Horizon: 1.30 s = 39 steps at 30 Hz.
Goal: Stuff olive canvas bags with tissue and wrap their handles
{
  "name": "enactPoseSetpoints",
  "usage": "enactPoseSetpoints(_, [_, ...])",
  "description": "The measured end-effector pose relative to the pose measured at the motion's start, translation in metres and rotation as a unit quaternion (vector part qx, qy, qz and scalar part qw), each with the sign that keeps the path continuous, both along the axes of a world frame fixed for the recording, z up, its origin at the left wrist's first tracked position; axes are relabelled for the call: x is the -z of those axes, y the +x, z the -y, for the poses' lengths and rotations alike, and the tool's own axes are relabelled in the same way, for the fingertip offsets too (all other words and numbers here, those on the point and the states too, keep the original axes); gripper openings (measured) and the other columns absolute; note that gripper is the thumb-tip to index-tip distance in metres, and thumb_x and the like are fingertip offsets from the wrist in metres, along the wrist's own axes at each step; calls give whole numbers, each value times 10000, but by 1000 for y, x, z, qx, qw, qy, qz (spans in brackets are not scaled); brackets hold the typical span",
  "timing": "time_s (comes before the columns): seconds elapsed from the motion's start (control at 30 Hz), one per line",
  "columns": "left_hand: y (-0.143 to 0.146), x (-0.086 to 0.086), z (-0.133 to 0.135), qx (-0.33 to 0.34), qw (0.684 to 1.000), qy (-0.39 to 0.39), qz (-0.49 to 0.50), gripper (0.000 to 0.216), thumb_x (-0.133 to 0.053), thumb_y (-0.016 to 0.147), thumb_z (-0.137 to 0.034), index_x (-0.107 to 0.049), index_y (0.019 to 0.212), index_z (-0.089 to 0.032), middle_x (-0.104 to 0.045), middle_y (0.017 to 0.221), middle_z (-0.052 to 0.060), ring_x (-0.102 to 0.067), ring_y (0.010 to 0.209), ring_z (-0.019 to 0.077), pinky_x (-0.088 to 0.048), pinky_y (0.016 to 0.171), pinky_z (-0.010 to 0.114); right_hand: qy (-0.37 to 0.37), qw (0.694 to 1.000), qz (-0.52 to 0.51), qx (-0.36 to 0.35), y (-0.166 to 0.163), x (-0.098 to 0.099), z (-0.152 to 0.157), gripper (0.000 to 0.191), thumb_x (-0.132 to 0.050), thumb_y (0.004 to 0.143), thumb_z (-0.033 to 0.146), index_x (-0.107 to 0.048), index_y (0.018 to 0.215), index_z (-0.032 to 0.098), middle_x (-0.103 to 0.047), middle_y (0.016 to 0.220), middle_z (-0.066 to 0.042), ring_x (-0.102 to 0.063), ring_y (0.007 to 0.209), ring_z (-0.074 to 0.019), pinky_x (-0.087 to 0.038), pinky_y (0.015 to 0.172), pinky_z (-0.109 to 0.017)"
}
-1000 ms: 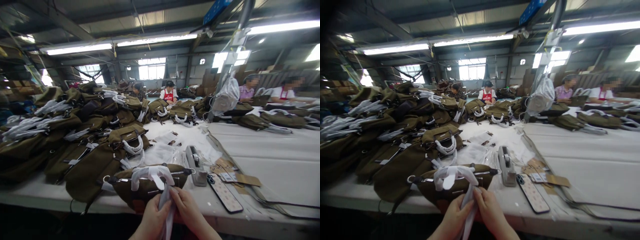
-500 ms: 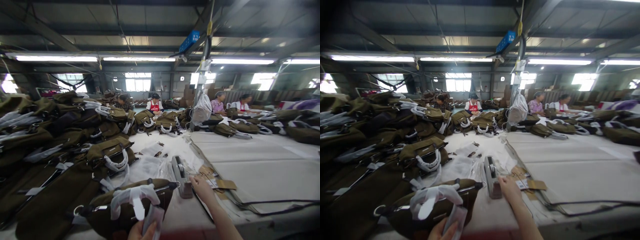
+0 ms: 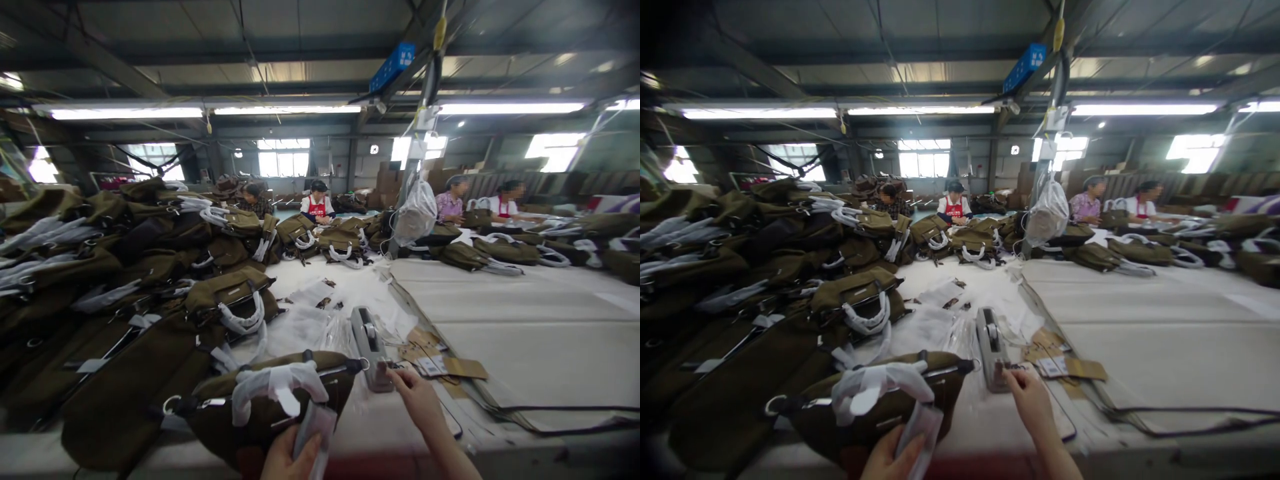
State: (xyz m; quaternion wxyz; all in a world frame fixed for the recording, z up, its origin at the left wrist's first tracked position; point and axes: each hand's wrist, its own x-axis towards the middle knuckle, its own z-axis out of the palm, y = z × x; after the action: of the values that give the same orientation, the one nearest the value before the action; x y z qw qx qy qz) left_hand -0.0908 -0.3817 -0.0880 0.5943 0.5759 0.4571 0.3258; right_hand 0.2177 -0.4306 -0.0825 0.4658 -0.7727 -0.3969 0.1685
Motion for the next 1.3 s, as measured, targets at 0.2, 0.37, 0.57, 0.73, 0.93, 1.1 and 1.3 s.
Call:
enactPoseSetpoints(0.2, [4, -8, 2, -15, 997, -53, 62, 807, -699, 537, -826, -748, 834, -78, -706, 703, 97, -577, 658, 203, -437, 625, 296, -18, 995, -95, -9, 1, 20, -4, 500, -539, 737, 637, -693, 748, 161, -678, 632, -47, -597, 535, -191, -452, 503, -295])
enactPoseSetpoints(0.37, [3, -21, 8, -17, 995, -59, 85, 740, -738, 577, -758, -755, 859, -74, -715, 750, 98, -593, 699, 206, -445, 642, 288, -38, 994, -101, -1, 3, 20, -7, 484, -568, 715, 628, -700, 745, 163, -676, 611, -42, -583, 506, -176, -450, 509, -293])
enactPoseSetpoints(0.57, [-3, -28, 8, 10, 994, -65, 83, 662, -737, 653, -678, -730, 902, -65, -680, 704, 62, -535, 629, 158, -398, 596, 263, -93, 988, -119, 5, -1, 23, 4, 535, -588, 653, 626, -718, 823, 136, -707, 647, -90, -608, 522, -201, -468, 519, -323])
enactPoseSetpoints(0.73, [-5, -31, 5, 27, 997, -46, 53, 582, -706, 702, -630, -715, 853, -68, -636, 679, 42, -498, 628, 150, -380, 599, 266, -94, 980, -141, -105, -35, -1, 22, 522, -629, 700, 645, -731, 815, 146, -664, 613, -45, -570, 525, -171, -453, 527, -301])
enactPoseSetpoints(0.93, [-6, -37, 3, 35, 999, -23, 29, 496, -674, 741, -565, -705, 829, -79, -638, 688, 49, -514, 648, 170, -393, 611, 276, -53, 954, -125, -268, -109, -62, 26, 477, -594, 832, 617, -692, 732, 161, -565, 558, 6, -490, 528, -127, -371, 528, -257])
enactPoseSetpoints(1.1, [-7, -39, 5, 29, 999, -27, 30, 454, -677, 760, -501, -724, 900, -72, -679, 756, 73, -559, 692, 194, -413, 640, 282, -82, 952, -42, -292, -143, -82, 5, 432, -565, 853, 545, -675, 672, 168, -593, 563, -9, -501, 538, -140, -339, 522, -265])
enactPoseSetpoints(1.3, [-10, -45, 7, 29, 1000, -1, 9, 380, -650, 783, -459, -710, 813, -84, -630, 704, 47, -506, 679, 172, -392, 608, 263, -126, 961, 60, -241, -150, -80, -11, 425, -575, 823, 528, -647, 570, 194, -652, 552, -35, -549, 533, -168, -339, 527, -290])
